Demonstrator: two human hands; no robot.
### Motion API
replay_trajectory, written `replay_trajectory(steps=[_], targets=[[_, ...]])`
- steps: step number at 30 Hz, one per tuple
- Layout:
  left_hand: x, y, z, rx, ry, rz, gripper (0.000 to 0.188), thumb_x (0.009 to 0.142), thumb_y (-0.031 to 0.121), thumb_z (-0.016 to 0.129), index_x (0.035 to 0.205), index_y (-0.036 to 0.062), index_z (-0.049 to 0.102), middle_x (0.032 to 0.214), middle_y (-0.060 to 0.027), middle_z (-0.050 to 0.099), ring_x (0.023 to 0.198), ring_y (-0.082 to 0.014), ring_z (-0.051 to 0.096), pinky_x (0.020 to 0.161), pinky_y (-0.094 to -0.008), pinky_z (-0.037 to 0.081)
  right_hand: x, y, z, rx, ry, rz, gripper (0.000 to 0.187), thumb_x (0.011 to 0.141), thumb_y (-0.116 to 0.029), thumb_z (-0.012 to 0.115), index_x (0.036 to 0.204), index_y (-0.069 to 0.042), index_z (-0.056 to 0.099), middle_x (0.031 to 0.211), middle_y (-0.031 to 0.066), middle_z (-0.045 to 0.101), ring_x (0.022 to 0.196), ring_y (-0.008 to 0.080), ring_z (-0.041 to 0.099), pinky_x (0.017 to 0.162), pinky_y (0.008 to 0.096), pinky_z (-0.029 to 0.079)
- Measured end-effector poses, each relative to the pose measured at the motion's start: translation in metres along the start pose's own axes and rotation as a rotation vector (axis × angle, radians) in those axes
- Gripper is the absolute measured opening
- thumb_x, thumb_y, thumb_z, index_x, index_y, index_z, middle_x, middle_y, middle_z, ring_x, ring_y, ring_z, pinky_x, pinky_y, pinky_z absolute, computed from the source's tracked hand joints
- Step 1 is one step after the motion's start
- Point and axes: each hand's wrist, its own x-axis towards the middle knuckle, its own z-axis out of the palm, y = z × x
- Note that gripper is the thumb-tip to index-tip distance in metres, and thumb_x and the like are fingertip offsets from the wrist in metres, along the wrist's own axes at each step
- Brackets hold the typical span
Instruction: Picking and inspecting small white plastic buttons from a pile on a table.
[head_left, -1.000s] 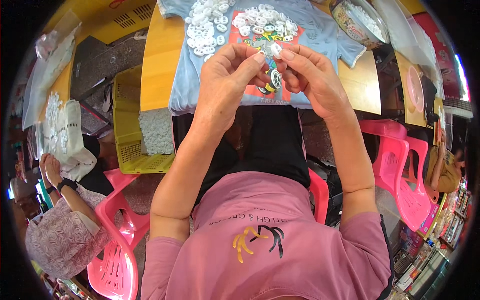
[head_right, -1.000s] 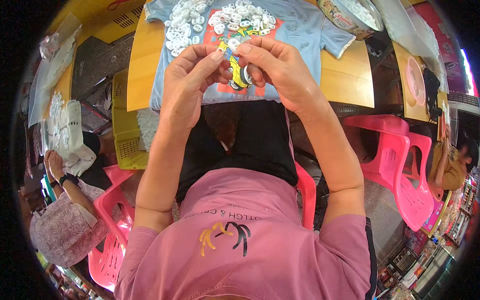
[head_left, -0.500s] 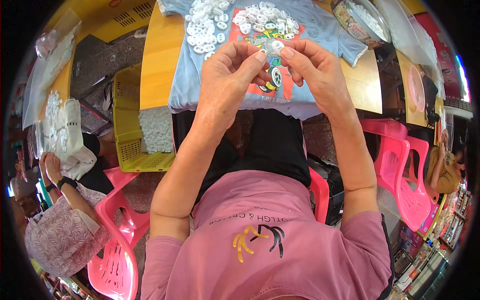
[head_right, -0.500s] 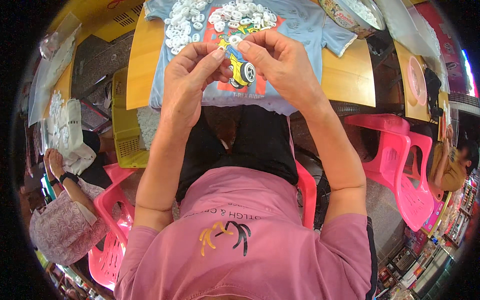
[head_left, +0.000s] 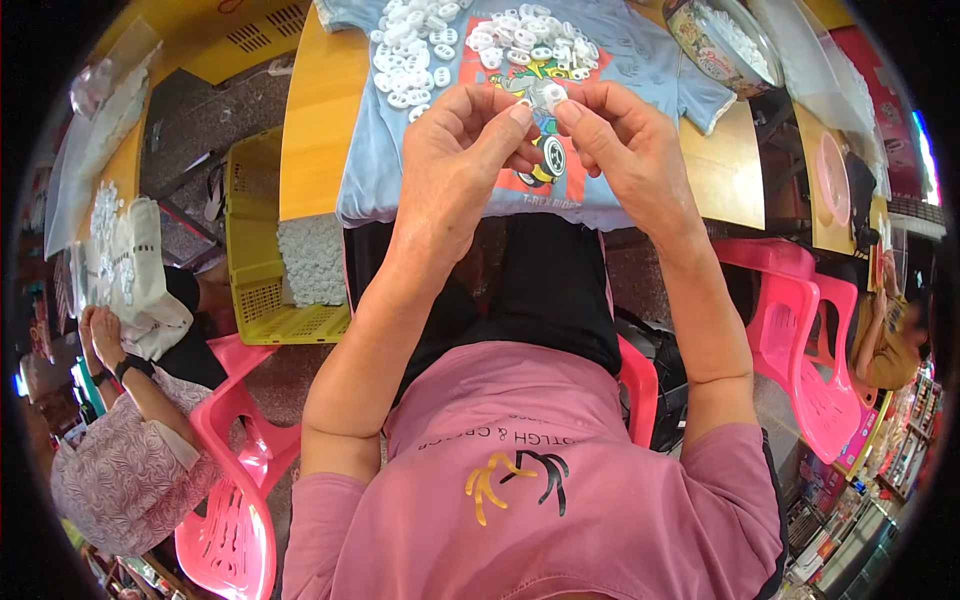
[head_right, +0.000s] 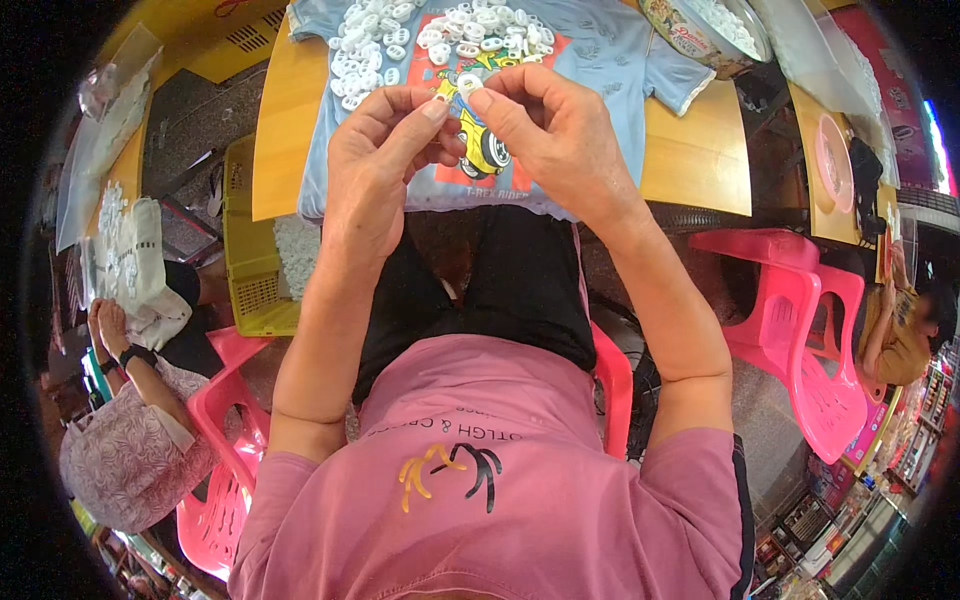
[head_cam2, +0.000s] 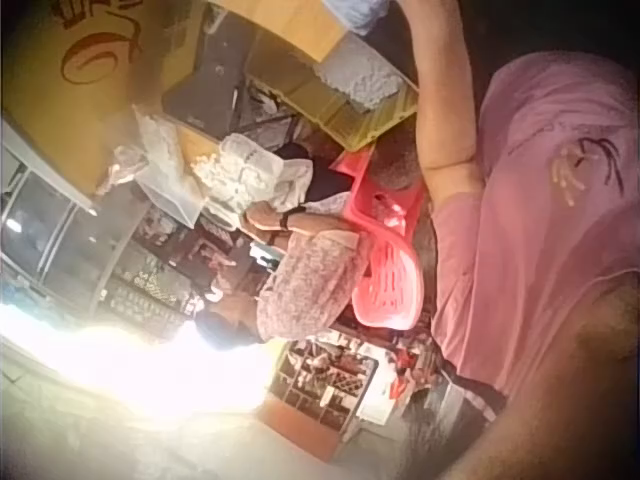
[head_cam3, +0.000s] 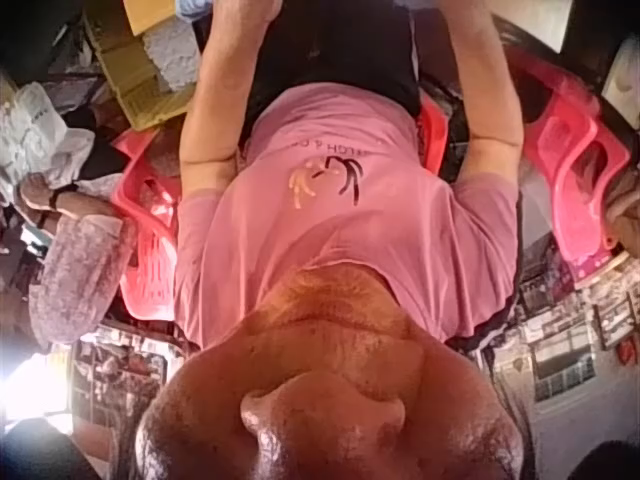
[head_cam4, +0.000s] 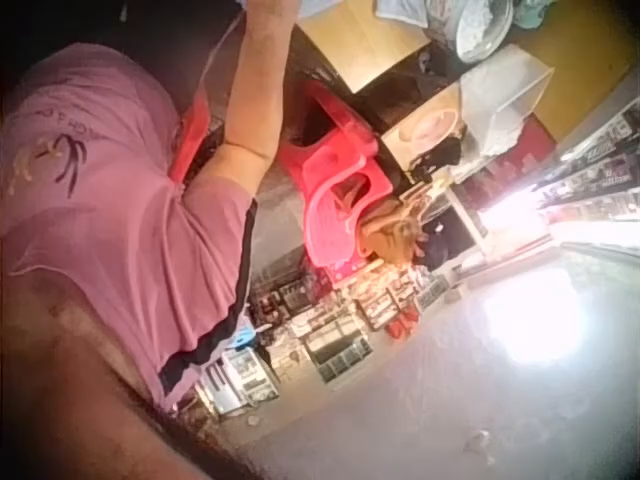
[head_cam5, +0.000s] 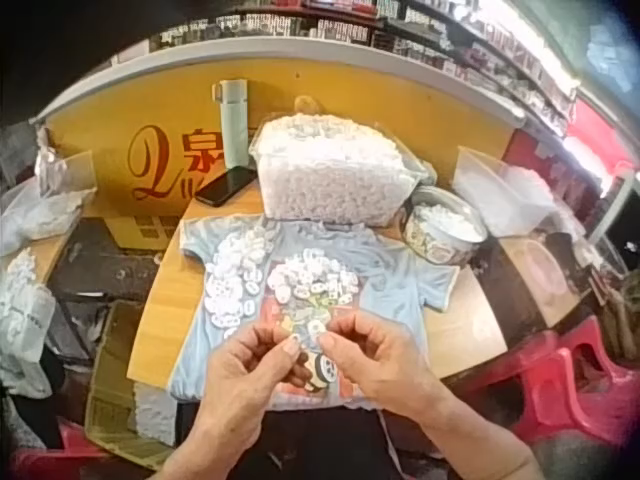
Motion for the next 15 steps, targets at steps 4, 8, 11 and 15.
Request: replay_trajectory(steps=[4,8,11,15], targets=[[0.0002,0.0004,0.0001,0.013,-0.016,0.005,0.016,0.089,0.011,0.063,0.096,-0.0037,0.059,0.084,-0.0092,0.064,0.072,-0.0130,0.063,0.066,-0.0251,0.052,0.0020,0.0013,-0.0023,0.097,-0.021,0.008,0.023,0.091,-0.019,0.065,0.103,0.001,0.064,0.077,-0.0016,0.060,0.065,0.0036,0.050,0.058,0.0189,0.040],[-0.0002,0.0011,0.0006,0.017,-0.013,0.010,0.016,0.089,0.011,0.063,0.095,-0.0037,0.059,0.084,-0.0087,0.064,0.072,-0.0126,0.063,0.066,-0.0251,0.052,0.0039,0.0027,-0.0054,0.233,-0.065,0.067,0.019,0.087,-0.013,0.069,0.099,0.001,0.064,0.080,0.0022,0.062,0.066,0.0065,0.055,0.060,0.0211,0.045],[-0.0004,0.0015,0.0005,0.045,-0.028,0.007,0.016,0.089,0.011,0.062,0.095,-0.0037,0.060,0.083,-0.0085,0.064,0.072,-0.0125,0.063,0.066,-0.0254,0.052,0.0040,0.0016,-0.0056,0.274,-0.066,0.039,0.018,0.086,-0.010,0.071,0.098,0.000,0.062,0.081,0.0038,0.063,0.066,0.0077,0.057,0.060,0.0220,0.046],[-0.0005,0.0036,0.0021,0.068,-0.051,0.005,0.016,0.089,0.011,0.062,0.095,-0.0040,0.060,0.082,-0.0083,0.064,0.072,-0.0125,0.063,0.066,-0.0258,0.052,0.0046,-0.0033,-0.0060,0.312,-0.064,0.002,0.018,0.086,-0.007,0.070,0.099,0.000,0.061,0.082,0.0043,0.063,0.066,0.0081,0.057,0.060,0.0219,0.047]])
